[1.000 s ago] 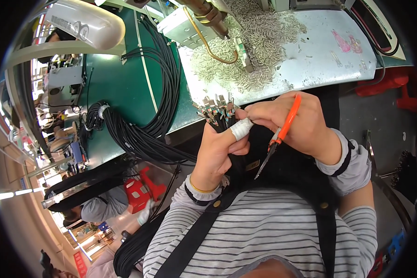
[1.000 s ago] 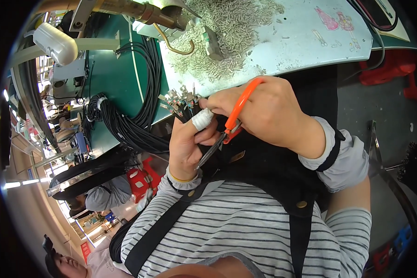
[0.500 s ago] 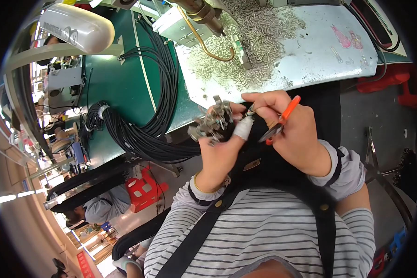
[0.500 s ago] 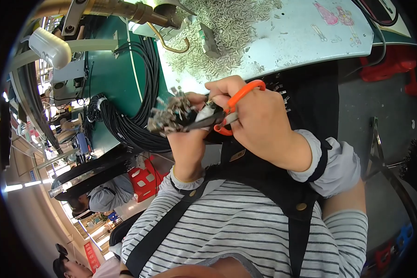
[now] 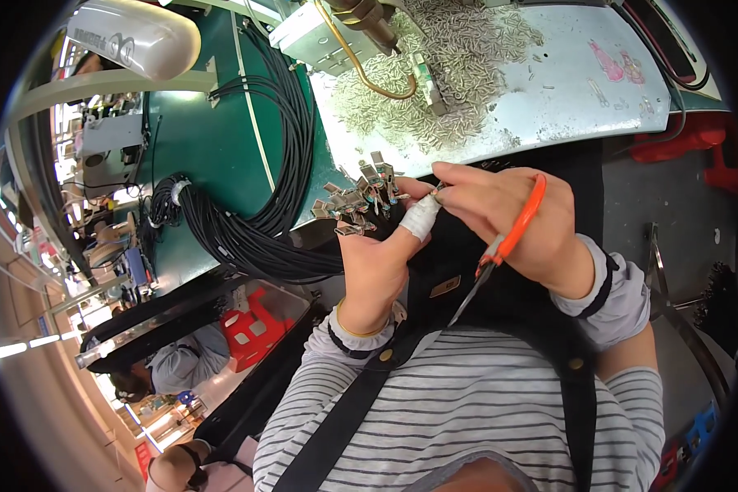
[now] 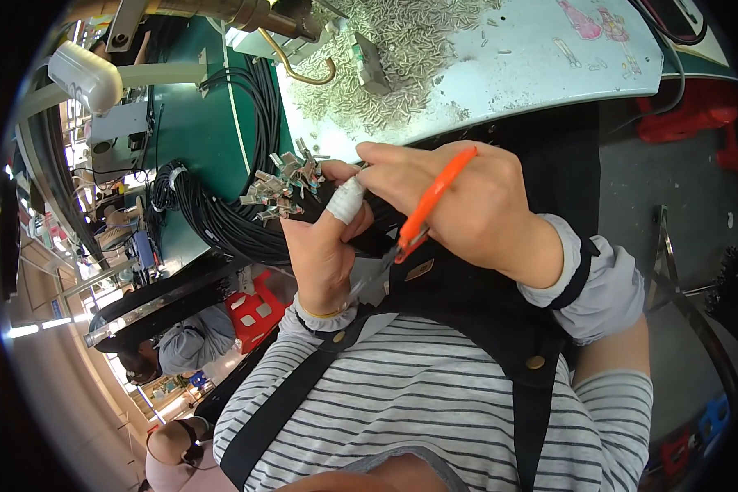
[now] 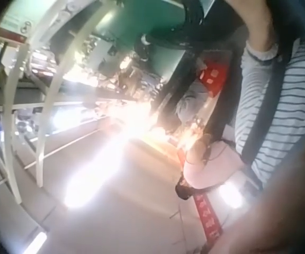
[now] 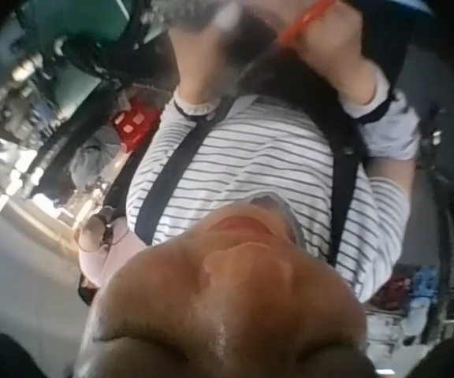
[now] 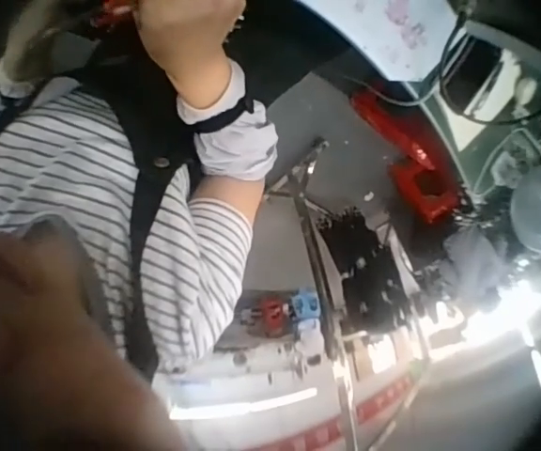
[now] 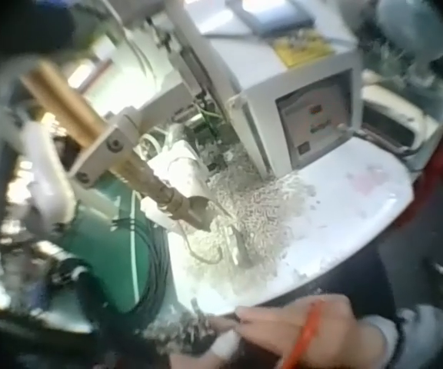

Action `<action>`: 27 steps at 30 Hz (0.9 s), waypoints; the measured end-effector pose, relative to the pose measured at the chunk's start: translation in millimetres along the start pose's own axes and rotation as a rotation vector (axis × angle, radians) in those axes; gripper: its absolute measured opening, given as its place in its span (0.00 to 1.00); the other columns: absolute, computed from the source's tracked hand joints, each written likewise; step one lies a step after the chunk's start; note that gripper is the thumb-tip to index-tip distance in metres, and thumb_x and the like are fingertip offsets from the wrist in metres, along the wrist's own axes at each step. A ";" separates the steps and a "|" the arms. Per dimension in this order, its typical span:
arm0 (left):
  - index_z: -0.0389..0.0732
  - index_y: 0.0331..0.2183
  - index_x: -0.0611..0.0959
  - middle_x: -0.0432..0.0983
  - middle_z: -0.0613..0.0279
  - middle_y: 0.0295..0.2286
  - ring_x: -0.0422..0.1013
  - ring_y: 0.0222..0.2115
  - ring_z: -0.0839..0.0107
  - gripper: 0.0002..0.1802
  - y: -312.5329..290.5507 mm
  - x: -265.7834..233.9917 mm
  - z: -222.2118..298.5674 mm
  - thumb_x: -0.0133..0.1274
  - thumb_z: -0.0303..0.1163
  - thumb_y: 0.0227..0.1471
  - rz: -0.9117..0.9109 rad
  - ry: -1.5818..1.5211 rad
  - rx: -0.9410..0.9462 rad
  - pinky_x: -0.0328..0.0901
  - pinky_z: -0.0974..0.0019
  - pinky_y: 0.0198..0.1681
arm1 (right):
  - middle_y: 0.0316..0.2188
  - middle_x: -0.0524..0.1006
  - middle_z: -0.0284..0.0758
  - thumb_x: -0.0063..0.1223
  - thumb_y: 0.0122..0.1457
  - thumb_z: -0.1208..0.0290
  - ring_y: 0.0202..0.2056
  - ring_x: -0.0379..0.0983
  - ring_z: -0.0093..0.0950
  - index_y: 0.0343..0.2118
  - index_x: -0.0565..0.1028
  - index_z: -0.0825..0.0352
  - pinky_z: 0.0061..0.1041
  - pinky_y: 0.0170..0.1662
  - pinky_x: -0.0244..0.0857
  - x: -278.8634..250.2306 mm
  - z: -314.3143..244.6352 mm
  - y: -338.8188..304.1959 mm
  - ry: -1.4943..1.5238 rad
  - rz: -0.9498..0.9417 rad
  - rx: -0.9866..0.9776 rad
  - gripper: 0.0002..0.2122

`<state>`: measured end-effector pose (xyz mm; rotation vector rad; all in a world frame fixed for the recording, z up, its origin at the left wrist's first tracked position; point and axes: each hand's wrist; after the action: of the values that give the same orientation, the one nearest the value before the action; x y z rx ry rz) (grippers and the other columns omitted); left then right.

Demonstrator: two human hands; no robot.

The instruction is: The person gathers a bundle of cables and uses shears to trim the ends of the wires. They then pick up individual cables one at a time, using the shears to strip the insulation and pressing the wire ends into a machine.

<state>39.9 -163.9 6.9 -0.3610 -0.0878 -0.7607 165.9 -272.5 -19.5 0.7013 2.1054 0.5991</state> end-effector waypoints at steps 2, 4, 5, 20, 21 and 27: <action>0.34 0.30 0.75 0.68 0.68 0.23 0.63 0.21 0.83 0.09 -1.1 2.7 4.4 0.53 0.19 0.40 -0.002 -0.075 -0.077 0.58 0.80 0.22 | 0.36 0.73 0.41 0.52 0.44 0.81 0.29 0.73 0.29 0.28 0.70 0.70 0.18 0.27 0.66 3.4 4.3 2.3 0.134 0.037 0.091 0.07; 0.34 0.30 0.75 0.69 0.68 0.23 0.63 0.21 0.83 0.09 -1.3 3.3 4.0 0.54 0.19 0.40 -0.003 -0.111 -0.116 0.58 0.80 0.23 | 0.36 0.73 0.41 0.52 0.45 0.81 0.30 0.73 0.27 0.28 0.70 0.70 0.17 0.27 0.66 6.9 4.0 1.7 0.201 0.057 0.137 0.06; 0.34 0.29 0.75 0.69 0.68 0.23 0.64 0.22 0.83 0.09 -0.4 1.7 0.3 0.54 0.19 0.40 0.016 -0.042 -0.062 0.59 0.80 0.24 | 0.35 0.73 0.40 0.50 0.47 0.80 0.31 0.73 0.26 0.28 0.69 0.70 0.17 0.28 0.66 10.2 2.3 0.2 0.391 0.048 0.278 0.05; 0.34 0.29 0.76 0.70 0.68 0.24 0.65 0.24 0.82 0.09 1.6 1.0 0.1 0.55 0.20 0.40 0.035 0.086 0.046 0.60 0.80 0.27 | 0.27 0.74 0.38 0.47 0.51 0.77 0.28 0.71 0.21 0.26 0.67 0.71 0.17 0.29 0.63 14.7 -7.4 -2.4 0.686 0.073 0.617 0.04; 0.34 0.29 0.76 0.70 0.68 0.24 0.64 0.24 0.82 0.09 1.7 0.6 3.0 0.54 0.20 0.40 0.016 0.023 0.012 0.60 0.80 0.26 | 0.22 0.74 0.37 0.49 0.50 0.76 0.24 0.71 0.22 0.25 0.67 0.71 0.18 0.26 0.62 7.2 -7.0 -0.1 0.647 -0.032 0.658 0.05; 0.34 0.29 0.75 0.67 0.70 0.22 0.63 0.21 0.83 0.08 -0.6 3.8 11.3 0.53 0.21 0.41 -0.014 -0.047 -0.031 0.57 0.82 0.22 | 0.07 0.66 0.35 0.58 0.42 0.70 0.10 0.65 0.30 0.17 0.67 0.70 0.22 0.16 0.57 -5.9 -12.4 -1.3 0.200 -0.298 0.570 0.11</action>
<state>42.8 -162.9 18.4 -0.4084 -0.1231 -0.7685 158.5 -279.4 -10.2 0.6273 2.5344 -0.1125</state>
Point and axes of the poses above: each hand's wrist, its own y-axis towards the middle knuckle, its own x-axis out of the palm, z = x × y
